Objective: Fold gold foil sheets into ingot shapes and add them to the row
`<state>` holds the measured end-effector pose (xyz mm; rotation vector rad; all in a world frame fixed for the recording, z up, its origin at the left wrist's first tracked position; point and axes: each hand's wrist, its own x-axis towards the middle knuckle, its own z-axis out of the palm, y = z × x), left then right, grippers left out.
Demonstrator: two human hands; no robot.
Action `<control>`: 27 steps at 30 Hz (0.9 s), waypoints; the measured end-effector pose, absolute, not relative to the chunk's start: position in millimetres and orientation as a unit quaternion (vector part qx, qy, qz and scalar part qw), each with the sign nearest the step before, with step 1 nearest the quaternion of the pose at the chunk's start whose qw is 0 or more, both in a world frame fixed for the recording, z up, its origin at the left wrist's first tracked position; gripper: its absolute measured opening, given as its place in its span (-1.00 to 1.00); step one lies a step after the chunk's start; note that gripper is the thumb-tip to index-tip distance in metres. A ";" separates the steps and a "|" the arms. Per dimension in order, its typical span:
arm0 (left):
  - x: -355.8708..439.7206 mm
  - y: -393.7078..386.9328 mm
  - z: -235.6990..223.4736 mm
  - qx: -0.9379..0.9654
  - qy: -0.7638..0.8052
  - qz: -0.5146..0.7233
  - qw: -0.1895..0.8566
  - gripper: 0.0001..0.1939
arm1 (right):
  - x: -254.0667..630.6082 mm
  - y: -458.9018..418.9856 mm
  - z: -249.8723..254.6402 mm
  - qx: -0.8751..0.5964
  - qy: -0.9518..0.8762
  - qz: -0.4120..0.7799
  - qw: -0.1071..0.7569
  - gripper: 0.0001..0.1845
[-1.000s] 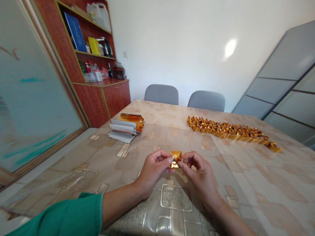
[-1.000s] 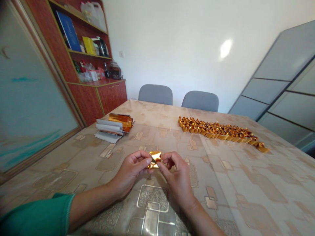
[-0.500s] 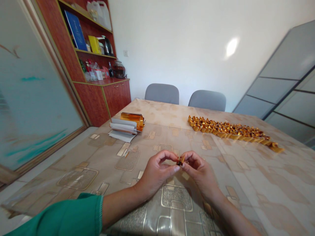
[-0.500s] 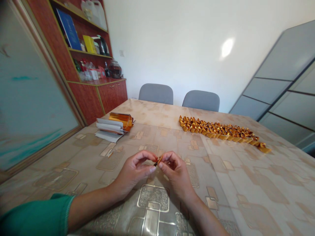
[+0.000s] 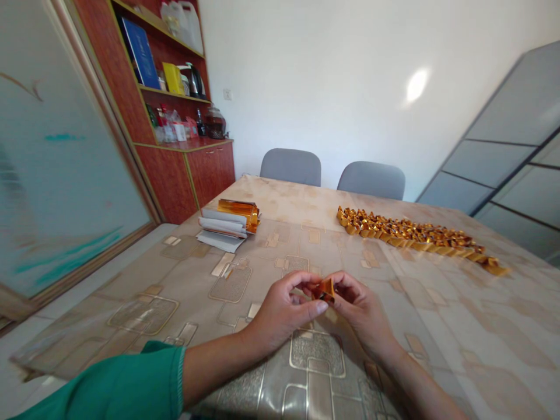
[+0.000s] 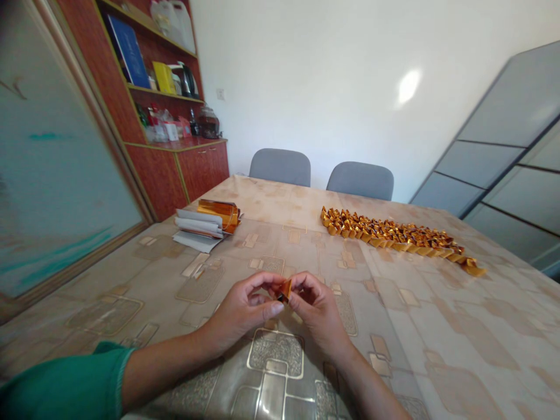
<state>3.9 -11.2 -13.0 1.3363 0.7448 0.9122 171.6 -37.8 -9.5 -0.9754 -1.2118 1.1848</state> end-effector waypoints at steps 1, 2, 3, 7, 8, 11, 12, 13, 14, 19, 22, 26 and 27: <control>3.7 -11.2 -12.7 0.577 0.324 0.393 0.638 -0.54 | 171.6 -37.9 -9.6 -0.411 -0.513 0.508 0.557 -0.73; 3.4 -11.3 -12.3 0.572 0.321 0.391 0.646 -0.53 | 171.7 -37.8 -9.7 -0.410 -0.512 0.511 0.555 -0.72; 3.2 -11.2 -11.8 0.568 0.318 0.390 0.651 -0.54 | 172.0 -37.6 -9.9 -0.411 -0.512 0.512 0.554 -0.72; 1.6 -10.6 -10.4 0.567 0.333 0.389 0.644 -0.59 | 173.5 -36.2 -11.2 -0.423 -0.499 0.507 0.561 -0.70; 1.2 -10.4 -10.4 0.567 0.341 0.391 0.640 -0.60 | 173.9 -35.9 -11.5 -0.428 -0.497 0.504 0.562 -0.69; 0.9 -9.9 -11.2 0.546 0.346 0.404 0.648 -0.64 | 174.8 -35.1 -12.0 -0.440 -0.498 0.496 0.558 -0.68; 1.1 -9.9 -11.4 0.530 0.342 0.409 0.659 -0.64 | 175.0 -35.0 -12.0 -0.443 -0.499 0.495 0.556 -0.68; 1.6 -9.8 -11.5 0.511 0.337 0.411 0.675 -0.64 | 175.1 -35.0 -11.9 -0.445 -0.499 0.495 0.555 -0.68; 2.2 -9.9 -11.6 0.491 0.332 0.413 0.692 -0.64 | 175.0 -35.1 -11.6 -0.446 -0.496 0.497 0.554 -0.68; 4.7 -12.2 -11.7 0.413 0.295 0.399 0.764 -0.60 | 173.8 -36.7 -8.3 -0.427 -0.493 0.513 0.558 -0.71; 3.1 -14.0 -10.0 0.397 0.274 0.376 0.792 -0.55 | 173.6 -38.8 -6.9 -0.404 -0.481 0.548 0.553 -0.71; -2.7 -13.3 -5.5 0.395 0.238 0.324 0.826 -0.52 | 175.2 -41.3 -7.4 -0.373 -0.449 0.616 0.530 -0.70; -4.0 -12.3 -4.7 0.390 0.228 0.311 0.836 -0.52 | 175.7 -41.6 -7.5 -0.365 -0.444 0.631 0.522 -0.70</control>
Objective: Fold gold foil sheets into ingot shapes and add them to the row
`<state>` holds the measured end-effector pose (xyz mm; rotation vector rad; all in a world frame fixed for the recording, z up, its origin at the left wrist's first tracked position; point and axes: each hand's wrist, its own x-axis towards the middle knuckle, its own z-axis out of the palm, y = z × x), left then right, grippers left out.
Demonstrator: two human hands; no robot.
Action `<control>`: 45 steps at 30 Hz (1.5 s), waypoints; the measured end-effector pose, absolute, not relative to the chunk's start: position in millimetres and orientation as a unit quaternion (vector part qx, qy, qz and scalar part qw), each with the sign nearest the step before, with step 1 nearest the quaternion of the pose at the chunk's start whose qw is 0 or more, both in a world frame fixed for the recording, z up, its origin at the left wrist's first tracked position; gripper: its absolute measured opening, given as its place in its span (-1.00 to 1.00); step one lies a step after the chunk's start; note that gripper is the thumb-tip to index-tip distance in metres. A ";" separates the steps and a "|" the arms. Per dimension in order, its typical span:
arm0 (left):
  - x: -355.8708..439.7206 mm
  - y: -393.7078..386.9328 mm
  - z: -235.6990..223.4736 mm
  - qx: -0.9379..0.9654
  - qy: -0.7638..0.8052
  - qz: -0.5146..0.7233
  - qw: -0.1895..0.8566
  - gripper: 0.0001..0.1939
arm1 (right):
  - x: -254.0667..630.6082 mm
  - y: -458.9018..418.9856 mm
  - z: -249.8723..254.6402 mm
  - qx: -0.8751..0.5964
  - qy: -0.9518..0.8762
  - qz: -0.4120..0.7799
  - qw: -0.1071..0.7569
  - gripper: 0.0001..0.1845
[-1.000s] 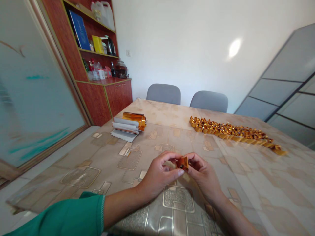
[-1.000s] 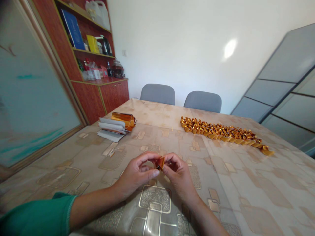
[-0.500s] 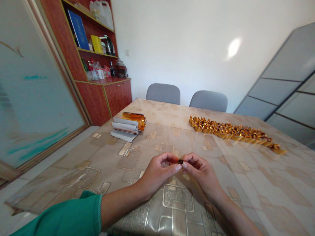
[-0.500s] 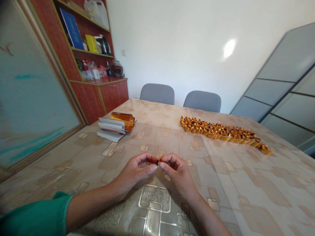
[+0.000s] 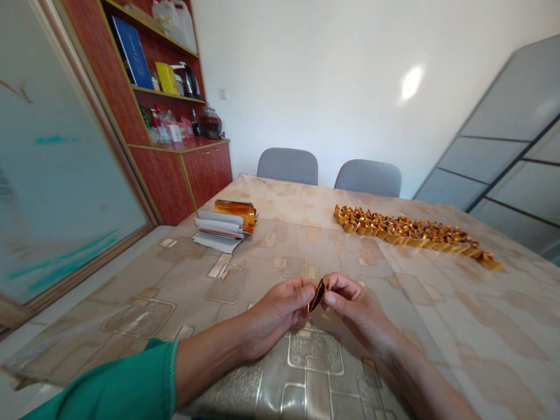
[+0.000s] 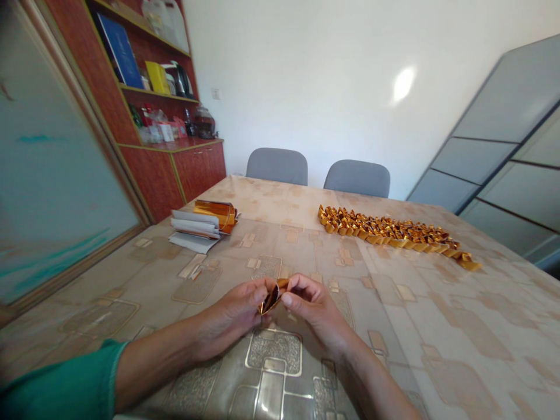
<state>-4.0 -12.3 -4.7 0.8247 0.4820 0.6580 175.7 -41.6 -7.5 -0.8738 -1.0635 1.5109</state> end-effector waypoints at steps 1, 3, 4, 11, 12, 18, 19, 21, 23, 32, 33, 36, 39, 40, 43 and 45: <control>-5.1 -11.1 -4.3 0.378 0.219 0.298 0.849 -0.52 | 176.2 -41.9 -7.7 -0.356 -0.438 0.647 0.512 -0.70; -6.1 -8.7 -4.4 0.343 0.212 0.273 0.874 -0.52 | 176.8 -42.1 -8.0 -0.338 -0.427 0.680 0.491 -0.70; -6.0 -7.7 -4.8 0.327 0.214 0.265 0.881 -0.55 | 177.1 -42.1 -8.3 -0.335 -0.423 0.691 0.481 -0.70; -4.6 -6.1 -7.8 0.341 0.234 0.277 0.867 -0.68 | 182.7 -38.4 -13.1 -0.396 -0.478 0.613 0.489 -0.72; -4.7 -5.8 -8.0 0.344 0.240 0.285 0.862 -0.68 | 183.6 -37.8 -13.3 -0.402 -0.486 0.607 0.484 -0.72; -7.2 -2.5 -6.2 0.338 0.243 0.276 0.866 -0.67 | 186.1 -38.1 -11.0 -0.404 -0.477 0.627 0.464 -0.69; -8.1 -1.9 -5.3 0.334 0.233 0.261 0.875 -0.67 | 186.1 -38.7 -10.5 -0.399 -0.470 0.639 0.460 -0.68; -10.1 -0.9 -3.6 0.314 0.211 0.236 0.895 -0.69 | 185.6 -40.2 -9.6 -0.387 -0.445 0.668 0.455 -0.68; -11.7 -0.4 -2.1 0.291 0.194 0.220 0.911 -0.71 | 184.4 -41.7 -9.0 -0.371 -0.418 0.699 0.446 -0.66; -8.7 -6.7 2.2 0.278 0.172 0.187 0.926 -0.65 | 182.6 -43.3 -9.9 -0.334 -0.418 0.732 0.422 -0.64; -8.7 -7.4 2.4 0.280 0.172 0.190 0.925 -0.64 | 183.2 -43.3 -9.7 -0.335 -0.417 0.733 0.420 -0.63; -9.1 -8.3 1.5 0.282 0.181 0.202 0.920 -0.63 | 183.7 -43.1 -8.9 -0.344 -0.407 0.734 0.421 -0.63; -8.1 -8.5 -2.5 0.273 0.196 0.239 0.911 -0.64 | 181.2 -42.9 -9.5 -0.342 -0.395 0.739 0.426 -0.63; -7.2 -8.6 -4.3 0.268 0.200 0.256 0.907 -0.63 | 179.9 -42.7 -10.3 -0.340 -0.391 0.740 0.428 -0.64; -3.5 -9.0 -9.1 0.261 0.207 0.295 0.895 -0.62 | 176.6 -41.7 -13.3 -0.342 -0.387 0.732 0.445 -0.65; -1.6 -9.4 -10.8 0.259 0.208 0.309 0.891 -0.65 | 175.9 -40.9 -14.5 -0.347 -0.382 0.730 0.448 -0.65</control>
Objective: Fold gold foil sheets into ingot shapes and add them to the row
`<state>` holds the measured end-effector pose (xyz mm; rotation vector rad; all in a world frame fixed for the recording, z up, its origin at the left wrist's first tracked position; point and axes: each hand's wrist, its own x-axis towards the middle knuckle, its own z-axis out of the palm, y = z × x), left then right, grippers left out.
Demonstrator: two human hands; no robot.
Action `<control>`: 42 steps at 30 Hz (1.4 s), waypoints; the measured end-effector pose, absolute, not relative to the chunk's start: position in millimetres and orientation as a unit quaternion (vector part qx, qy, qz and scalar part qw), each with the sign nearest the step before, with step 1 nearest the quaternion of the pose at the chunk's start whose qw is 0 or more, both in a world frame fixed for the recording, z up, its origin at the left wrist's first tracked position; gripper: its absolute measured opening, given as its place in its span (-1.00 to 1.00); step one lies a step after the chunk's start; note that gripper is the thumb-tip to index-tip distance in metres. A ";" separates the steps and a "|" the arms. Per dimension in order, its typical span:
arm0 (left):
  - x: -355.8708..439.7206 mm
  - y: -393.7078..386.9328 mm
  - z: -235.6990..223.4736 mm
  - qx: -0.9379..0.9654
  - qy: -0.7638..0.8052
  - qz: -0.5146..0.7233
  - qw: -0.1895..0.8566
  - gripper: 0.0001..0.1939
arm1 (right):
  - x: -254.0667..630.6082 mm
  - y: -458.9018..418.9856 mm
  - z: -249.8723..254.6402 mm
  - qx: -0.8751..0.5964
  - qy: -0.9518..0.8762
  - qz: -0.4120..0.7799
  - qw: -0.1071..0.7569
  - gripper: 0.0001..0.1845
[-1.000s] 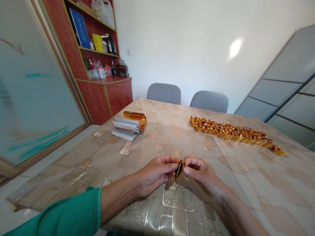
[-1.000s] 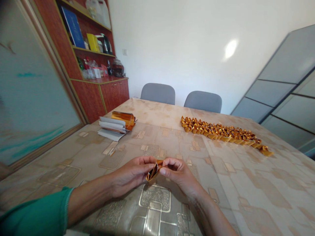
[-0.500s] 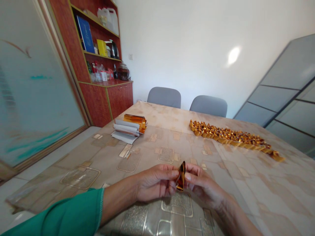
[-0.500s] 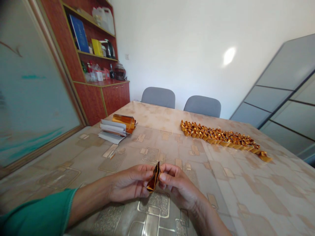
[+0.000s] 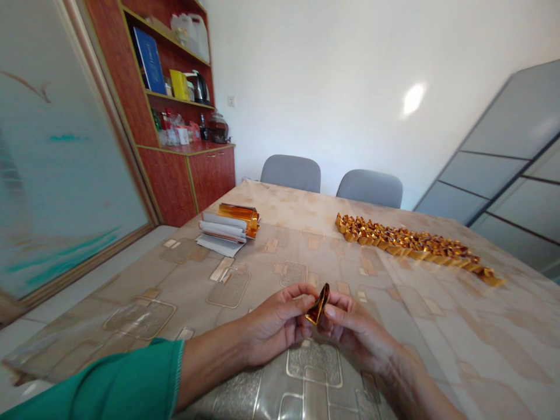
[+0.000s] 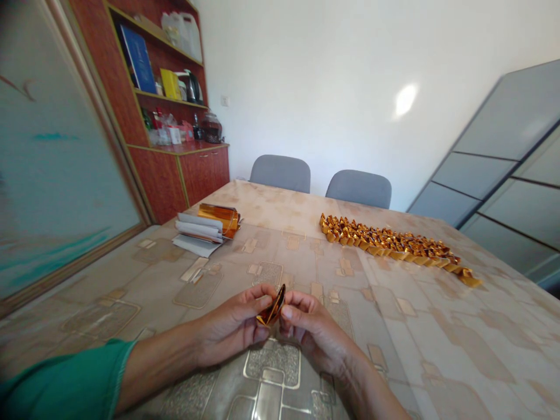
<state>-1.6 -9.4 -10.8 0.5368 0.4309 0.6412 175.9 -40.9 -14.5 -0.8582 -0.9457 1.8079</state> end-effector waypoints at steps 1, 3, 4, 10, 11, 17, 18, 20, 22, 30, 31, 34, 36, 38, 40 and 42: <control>-1.2 -9.6 -11.0 0.257 0.206 0.309 0.892 -0.67 | 176.0 -40.5 -14.5 -0.347 -0.378 0.733 0.446 -0.65; -1.6 -10.1 -10.3 0.252 0.200 0.309 0.895 -0.70 | 177.0 -40.2 -13.9 -0.348 -0.369 0.738 0.446 -0.66; -2.2 -10.3 -9.8 0.251 0.195 0.306 0.897 -0.70 | 177.6 -40.3 -13.6 -0.347 -0.367 0.737 0.449 -0.67; -2.3 -10.4 -11.8 0.267 0.194 0.312 0.891 -0.63 | 177.6 -41.9 -19.7 -0.325 -0.354 0.751 0.454 -0.65; -1.3 -10.2 -13.0 0.266 0.198 0.319 0.888 -0.60 | 176.6 -42.0 -21.7 -0.322 -0.346 0.753 0.457 -0.64; 2.6 -11.5 -14.2 0.249 0.184 0.342 0.887 -0.58 | 170.4 -42.9 -27.0 -0.296 -0.308 0.765 0.482 -0.59; 2.5 -11.9 -14.1 0.243 0.183 0.344 0.889 -0.58 | 169.6 -43.2 -26.4 -0.286 -0.301 0.771 0.483 -0.61; 1.9 -11.9 -14.7 0.229 0.188 0.347 0.890 -0.56 | 168.4 -44.0 -24.5 -0.272 -0.283 0.781 0.486 -0.66; 0.9 -11.0 -16.2 0.215 0.194 0.349 0.891 -0.53 | 167.9 -44.6 -22.8 -0.263 -0.264 0.789 0.489 -0.70; -1.4 -6.5 -19.3 0.178 0.197 0.346 0.900 -0.65 | 170.9 -42.4 -21.5 -0.170 -0.265 0.834 0.454 -0.87; -1.4 -6.7 -19.2 0.181 0.197 0.343 0.900 -0.65 | 171.0 -42.0 -21.3 -0.164 -0.276 0.834 0.449 -0.86; -1.3 -8.0 -19.2 0.187 0.190 0.338 0.903 -0.67 | 170.5 -41.5 -21.8 -0.170 -0.302 0.825 0.446 -0.83; -1.4 -8.4 -19.5 0.188 0.186 0.337 0.903 -0.67 | 170.4 -41.2 -23.5 -0.184 -0.309 0.817 0.451 -0.82; -1.6 -8.0 -20.2 0.189 0.189 0.336 0.903 -0.68 | 170.9 -40.7 -25.7 -0.203 -0.303 0.809 0.461 -0.83; -1.8 -7.2 -20.8 0.193 0.199 0.336 0.900 -0.70 | 171.9 -40.1 -27.4 -0.225 -0.288 0.802 0.473 -0.84; -1.8 -6.8 -20.9 0.201 0.210 0.334 0.896 -0.72 | 172.8 -39.4 -27.9 -0.239 -0.273 0.800 0.477 -0.83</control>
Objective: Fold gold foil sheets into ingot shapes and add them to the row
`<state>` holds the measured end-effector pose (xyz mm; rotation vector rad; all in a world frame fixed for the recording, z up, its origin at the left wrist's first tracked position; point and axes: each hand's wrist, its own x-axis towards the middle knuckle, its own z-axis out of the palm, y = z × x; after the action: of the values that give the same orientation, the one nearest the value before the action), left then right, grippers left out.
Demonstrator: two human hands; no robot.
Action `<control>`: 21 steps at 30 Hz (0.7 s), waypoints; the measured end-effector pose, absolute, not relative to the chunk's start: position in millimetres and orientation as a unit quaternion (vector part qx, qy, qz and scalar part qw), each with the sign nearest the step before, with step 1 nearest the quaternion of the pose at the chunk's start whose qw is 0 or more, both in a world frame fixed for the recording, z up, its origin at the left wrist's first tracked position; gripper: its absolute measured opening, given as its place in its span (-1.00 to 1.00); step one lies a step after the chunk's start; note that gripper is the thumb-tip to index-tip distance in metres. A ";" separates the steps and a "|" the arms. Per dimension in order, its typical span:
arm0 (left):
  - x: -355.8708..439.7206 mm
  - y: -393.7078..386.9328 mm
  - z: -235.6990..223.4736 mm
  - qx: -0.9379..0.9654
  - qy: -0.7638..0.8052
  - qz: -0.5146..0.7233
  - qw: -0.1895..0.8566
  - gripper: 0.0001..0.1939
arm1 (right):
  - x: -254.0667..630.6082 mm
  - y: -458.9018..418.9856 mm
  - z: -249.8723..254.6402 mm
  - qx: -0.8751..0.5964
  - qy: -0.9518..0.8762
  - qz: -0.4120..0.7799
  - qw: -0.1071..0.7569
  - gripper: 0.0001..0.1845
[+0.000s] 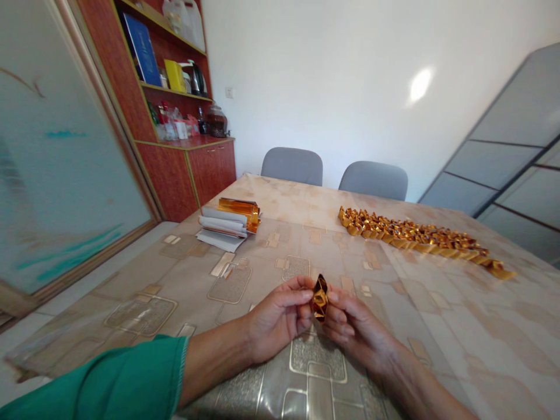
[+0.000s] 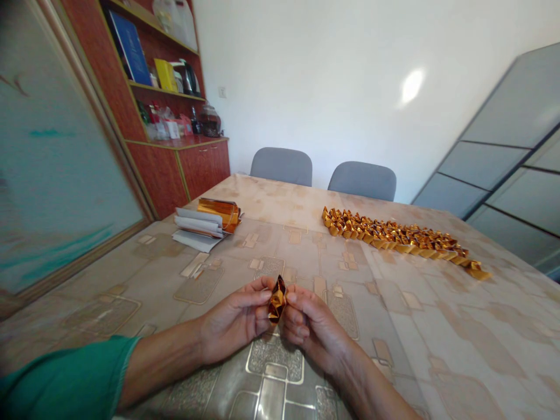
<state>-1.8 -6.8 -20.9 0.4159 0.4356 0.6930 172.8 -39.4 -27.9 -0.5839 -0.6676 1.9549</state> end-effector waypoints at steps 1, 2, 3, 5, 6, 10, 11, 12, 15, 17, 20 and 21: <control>-1.7 -6.9 -20.6 0.206 0.214 0.335 0.894 -0.72 | 173.2 -39.1 -27.7 -0.241 -0.269 0.802 0.475 -0.82; -1.6 -7.4 -20.2 0.211 0.216 0.337 0.892 -0.71 | 173.3 -38.9 -27.2 -0.241 -0.267 0.806 0.471 -0.82; -1.4 -8.0 -19.5 0.218 0.216 0.339 0.889 -0.70 | 173.3 -38.8 -26.7 -0.238 -0.267 0.809 0.466 -0.81; -0.9 -9.7 -18.1 0.240 0.217 0.342 0.882 -0.67 | 173.0 -38.9 -25.9 -0.231 -0.274 0.813 0.459 -0.81; -0.6 -10.5 -17.5 0.256 0.219 0.343 0.877 -0.66 | 172.7 -39.2 -25.9 -0.229 -0.277 0.814 0.456 -0.81; 1.6 -13.1 -16.8 0.324 0.247 0.354 0.842 -0.63 | 171.8 -40.5 -27.6 -0.233 -0.293 0.814 0.444 -0.78; 2.3 -13.3 -17.2 0.336 0.258 0.361 0.831 -0.64 | 171.7 -40.7 -28.0 -0.236 -0.297 0.813 0.441 -0.79; 3.0 -13.3 -17.6 0.344 0.270 0.368 0.820 -0.65 | 171.6 -40.6 -28.1 -0.239 -0.298 0.813 0.439 -0.79; 4.6 -13.0 -19.1 0.349 0.295 0.385 0.802 -0.67 | 171.6 -39.4 -27.2 -0.244 -0.296 0.816 0.432 -0.77; 4.8 -12.8 -19.4 0.338 0.291 0.385 0.808 -0.67 | 171.4 -38.5 -26.0 -0.244 -0.291 0.820 0.428 -0.74; 4.8 -13.3 -18.6 0.308 0.265 0.376 0.833 -0.67 | 170.6 -38.4 -25.0 -0.242 -0.286 0.822 0.429 -0.74; 4.8 -13.5 -18.2 0.300 0.255 0.375 0.839 -0.67 | 170.3 -38.6 -25.0 -0.240 -0.287 0.821 0.430 -0.73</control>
<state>4.8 -13.5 -18.2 0.6339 0.5383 0.7929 170.3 -38.6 -25.0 -0.5988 -0.7164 2.0494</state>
